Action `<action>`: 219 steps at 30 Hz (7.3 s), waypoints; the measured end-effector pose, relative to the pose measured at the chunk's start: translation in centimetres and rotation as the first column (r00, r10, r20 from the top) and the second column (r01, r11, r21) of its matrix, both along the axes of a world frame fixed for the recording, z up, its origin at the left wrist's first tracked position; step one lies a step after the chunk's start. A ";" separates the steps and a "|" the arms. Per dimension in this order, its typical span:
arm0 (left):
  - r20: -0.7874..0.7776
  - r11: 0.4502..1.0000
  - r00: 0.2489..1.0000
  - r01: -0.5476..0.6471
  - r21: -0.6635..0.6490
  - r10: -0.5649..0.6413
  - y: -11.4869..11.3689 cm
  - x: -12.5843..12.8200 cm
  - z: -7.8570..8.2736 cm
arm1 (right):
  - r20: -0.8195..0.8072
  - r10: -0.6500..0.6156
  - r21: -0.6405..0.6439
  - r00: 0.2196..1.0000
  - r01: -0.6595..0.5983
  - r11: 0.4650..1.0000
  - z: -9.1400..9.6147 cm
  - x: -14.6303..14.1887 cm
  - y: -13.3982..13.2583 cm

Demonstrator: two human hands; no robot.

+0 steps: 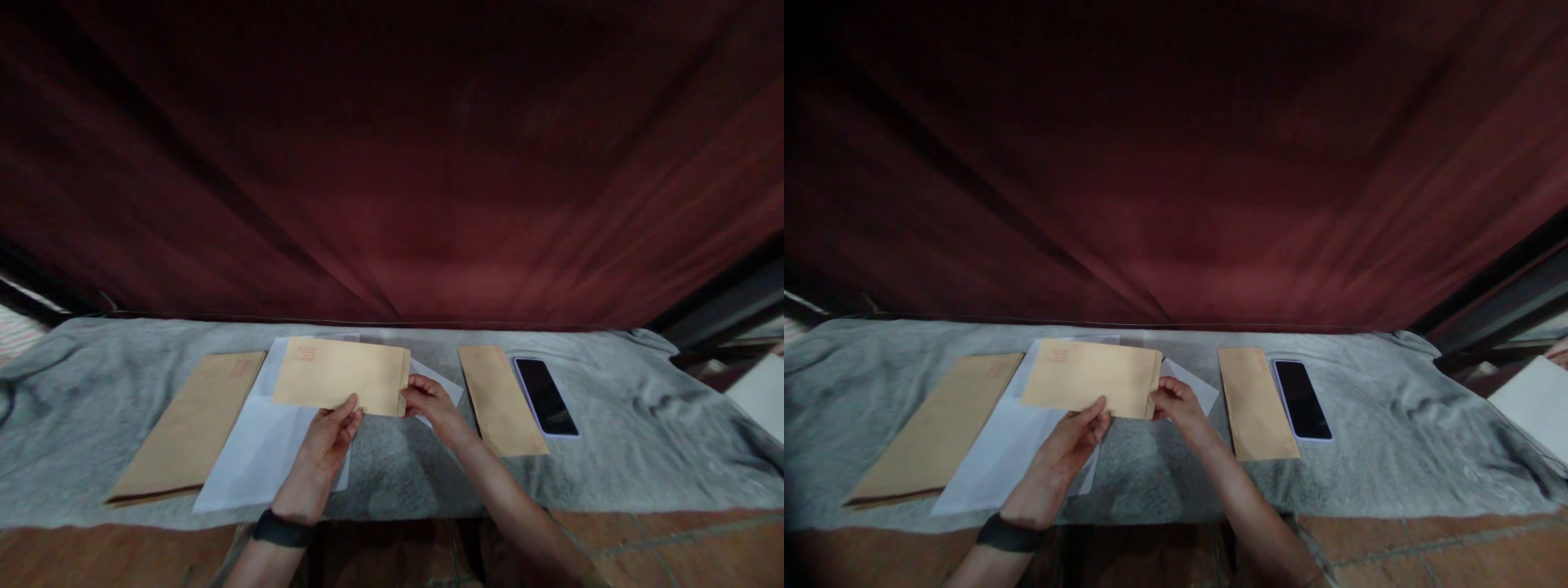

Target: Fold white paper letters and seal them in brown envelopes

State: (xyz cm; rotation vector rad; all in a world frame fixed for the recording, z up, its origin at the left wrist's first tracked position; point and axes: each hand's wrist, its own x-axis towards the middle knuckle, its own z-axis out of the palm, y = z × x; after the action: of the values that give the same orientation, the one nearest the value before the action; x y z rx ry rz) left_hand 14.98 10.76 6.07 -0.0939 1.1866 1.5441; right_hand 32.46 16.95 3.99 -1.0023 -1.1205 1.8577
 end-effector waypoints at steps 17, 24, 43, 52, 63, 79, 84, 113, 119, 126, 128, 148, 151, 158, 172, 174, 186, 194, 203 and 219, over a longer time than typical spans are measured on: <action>-0.132 0.981 0.972 0.195 -0.002 -0.194 -2.3 0.2 -0.5 | 0.054 0.002 0.319 0.999 -0.019 0.948 -0.9 -0.6 0.8; -0.775 0.719 0.367 0.678 -0.156 -0.515 -4.7 0.6 0.2 | 0.080 0.014 0.223 0.997 -0.032 0.974 -0.9 0.6 1.4; -0.675 0.791 -0.735 0.375 -0.484 -0.064 -3.9 -1.6 -1.2 | 0.262 0.177 0.204 0.949 -0.233 0.951 -2.3 2.1 0.7; -0.678 0.794 -0.733 0.383 -0.472 -0.049 -3.2 -1.5 -1.8 | 0.459 -0.453 0.648 0.764 0.061 0.759 -0.5 2.3 -0.1; -0.705 0.702 -0.709 0.500 -0.507 -0.003 -3.5 -2.2 -1.0 | 0.181 0.347 0.249 0.920 -0.384 0.889 0.1 3.4 -1.4; -0.759 0.721 -0.633 0.453 -0.524 -0.153 -2.9 -5.7 -1.0 | 0.790 -0.512 0.597 0.338 -0.236 0.767 -3.5 5.7 1.9; -0.758 0.744 -0.629 0.421 -0.518 -0.172 -2.9 -7.1 -1.1 | 0.757 -0.433 0.574 0.488 -0.182 0.798 -3.3 6.1 3.1; -0.696 0.702 -0.672 0.369 -0.610 -0.252 -3.2 -8.6 -2.0 | 0.788 -0.478 0.592 0.388 -0.265 0.761 -3.9 7.6 1.2; -0.694 0.670 -0.667 0.387 -0.634 -0.272 -3.2 -8.7 -2.4 | 0.838 -0.498 0.543 0.224 -0.244 0.804 -3.7 6.1 1.1; -0.679 0.625 -0.663 0.392 -0.675 -0.317 -3.1 -9.0 -2.9 | 0.839 -0.390 0.482 0.379 -0.187 0.856 -3.6 7.4 2.6; -0.680 0.628 -0.665 0.395 -0.670 -0.308 -3.1 -9.0 -2.9 | 0.791 -0.389 0.498 0.472 -0.129 0.857 -3.5 8.1 3.2; -0.700 0.727 -0.694 0.393 -0.564 -0.168 -2.4 -7.2 -2.2 | 0.401 -0.260 0.439 0.879 0.064 0.896 -2.7 9.5 3.7; -0.696 0.723 -0.701 0.399 -0.564 -0.156 -2.4 -7.0 -2.2 | 0.443 -0.224 0.423 0.868 0.018 0.906 -2.8 9.6 3.7; -0.677 0.734 -0.728 0.401 -0.549 -0.109 -2.4 -6.9 -2.2 | 0.511 -0.100 0.378 0.854 -0.118 0.918 -3.3 9.9 4.0; -0.669 0.748 -0.740 0.406 -0.525 -0.068 -2.3 -6.3 -1.9 | 0.385 -0.350 0.483 0.854 0.137 0.865 -2.6 8.3 3.7; -0.670 0.756 -0.740 0.407 -0.513 -0.057 -2.3 -6.3 -1.9 | 0.357 -0.360 0.479 0.862 0.162 0.863 -2.3 8.0 3.4; -0.675 0.738 -0.737 0.440 -0.512 -0.029 -2.1 -5.4 -2.2 | 0.287 -0.225 0.390 0.931 0.101 0.915 -1.5 5.2 1.5; -0.665 0.723 -0.747 0.451 -0.523 -0.016 -1.9 -4.9 -2.0 | 0.362 -0.195 0.396 0.912 0.039 0.918 -0.8 3.1 0.1; -0.675 0.719 -0.737 0.465 -0.517 -0.008 -1.8 -4.6 -2.0 | 0.492 -0.249 0.557 0.835 -0.082 0.826 -1.6 2.0 -0.5; -0.681 0.705 -0.731 0.499 -0.503 0.032 -1.3 -4.2 -2.2 | 0.493 -0.269 0.498 0.827 -0.015 0.867 -1.6 0.8 -0.9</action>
State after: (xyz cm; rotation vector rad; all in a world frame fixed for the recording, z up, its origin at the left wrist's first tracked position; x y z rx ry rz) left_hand 10.77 9.50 3.90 2.5777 1.7841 0.4198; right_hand 33.25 16.03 2.40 -1.3021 -1.7016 1.0882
